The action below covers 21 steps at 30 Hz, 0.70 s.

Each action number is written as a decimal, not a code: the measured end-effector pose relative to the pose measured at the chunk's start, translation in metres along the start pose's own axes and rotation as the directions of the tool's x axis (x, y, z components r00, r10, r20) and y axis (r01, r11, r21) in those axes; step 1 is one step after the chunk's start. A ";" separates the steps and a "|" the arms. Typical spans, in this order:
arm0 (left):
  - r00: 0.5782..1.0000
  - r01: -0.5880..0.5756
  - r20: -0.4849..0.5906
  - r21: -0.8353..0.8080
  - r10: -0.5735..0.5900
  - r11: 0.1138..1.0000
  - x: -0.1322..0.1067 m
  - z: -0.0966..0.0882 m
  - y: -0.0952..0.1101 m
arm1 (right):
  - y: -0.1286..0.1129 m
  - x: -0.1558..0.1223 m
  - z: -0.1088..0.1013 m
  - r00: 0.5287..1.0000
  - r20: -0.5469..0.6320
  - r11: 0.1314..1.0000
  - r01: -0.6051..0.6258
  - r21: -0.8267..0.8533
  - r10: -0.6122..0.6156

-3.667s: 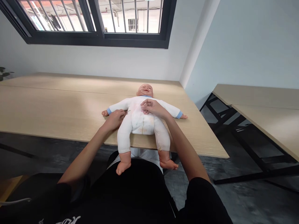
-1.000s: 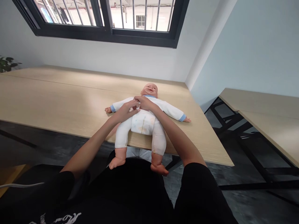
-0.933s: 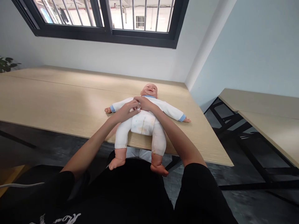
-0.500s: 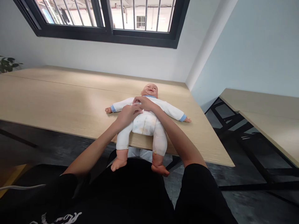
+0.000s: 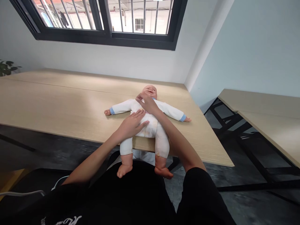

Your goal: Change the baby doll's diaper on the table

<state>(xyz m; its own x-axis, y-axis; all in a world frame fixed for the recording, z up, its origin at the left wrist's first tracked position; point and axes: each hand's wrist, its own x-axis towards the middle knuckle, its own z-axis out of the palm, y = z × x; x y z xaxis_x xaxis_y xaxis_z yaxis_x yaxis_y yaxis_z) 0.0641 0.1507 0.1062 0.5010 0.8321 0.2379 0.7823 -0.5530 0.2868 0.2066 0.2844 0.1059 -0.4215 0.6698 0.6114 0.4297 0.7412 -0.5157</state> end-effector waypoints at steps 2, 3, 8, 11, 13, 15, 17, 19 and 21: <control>0.999 0.009 0.041 -0.022 -0.008 1.000 0.000 -0.004 -0.002 | -0.008 -0.009 -0.010 0.985 -0.174 0.999 -0.015 -0.038 0.008; 0.998 0.009 0.059 -0.025 -0.008 1.000 0.000 -0.006 -0.002 | -0.011 -0.016 -0.017 0.971 -0.240 0.998 -0.029 -0.056 0.015; 0.996 0.019 0.090 0.040 -0.023 0.999 0.001 -0.006 -0.002 | -0.025 -0.074 -0.053 0.879 -0.459 0.974 -0.199 -0.105 0.130; 0.995 0.006 0.100 0.033 -0.010 0.999 0.000 -0.002 -0.005 | -0.026 -0.109 -0.060 0.802 -0.510 0.908 -0.409 -0.091 0.310; 0.995 -0.002 0.100 -0.031 0.005 1.000 0.000 -0.001 -0.009 | -0.026 -0.124 -0.058 0.784 -0.484 0.858 -0.500 -0.119 0.390; 0.997 -0.018 0.071 -0.169 0.030 0.985 0.000 0.001 -0.016 | -0.025 -0.129 -0.054 0.785 -0.427 0.818 -0.553 -0.157 0.448; 0.999 -0.041 -0.019 -0.378 0.037 0.925 0.000 0.005 -0.023 | -0.023 -0.130 -0.051 0.781 -0.345 0.780 -0.599 -0.180 0.520; 0.982 -0.049 -0.178 -0.559 -0.061 0.828 -0.001 0.012 -0.031 | -0.021 -0.129 -0.049 0.760 -0.275 0.754 -0.639 -0.153 0.588; 0.911 -0.021 -0.323 -0.660 -0.258 0.751 -0.001 0.021 -0.040 | -0.020 -0.129 -0.047 0.742 -0.219 0.753 -0.657 -0.044 0.634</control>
<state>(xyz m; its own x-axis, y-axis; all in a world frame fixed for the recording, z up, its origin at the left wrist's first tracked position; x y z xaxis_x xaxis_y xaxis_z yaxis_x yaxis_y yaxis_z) 0.0398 0.1726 0.0747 0.1348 0.8866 0.4425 0.3328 -0.4611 0.8226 0.2896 0.1811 0.0654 0.1348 0.9567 0.2580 0.6357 0.1162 -0.7632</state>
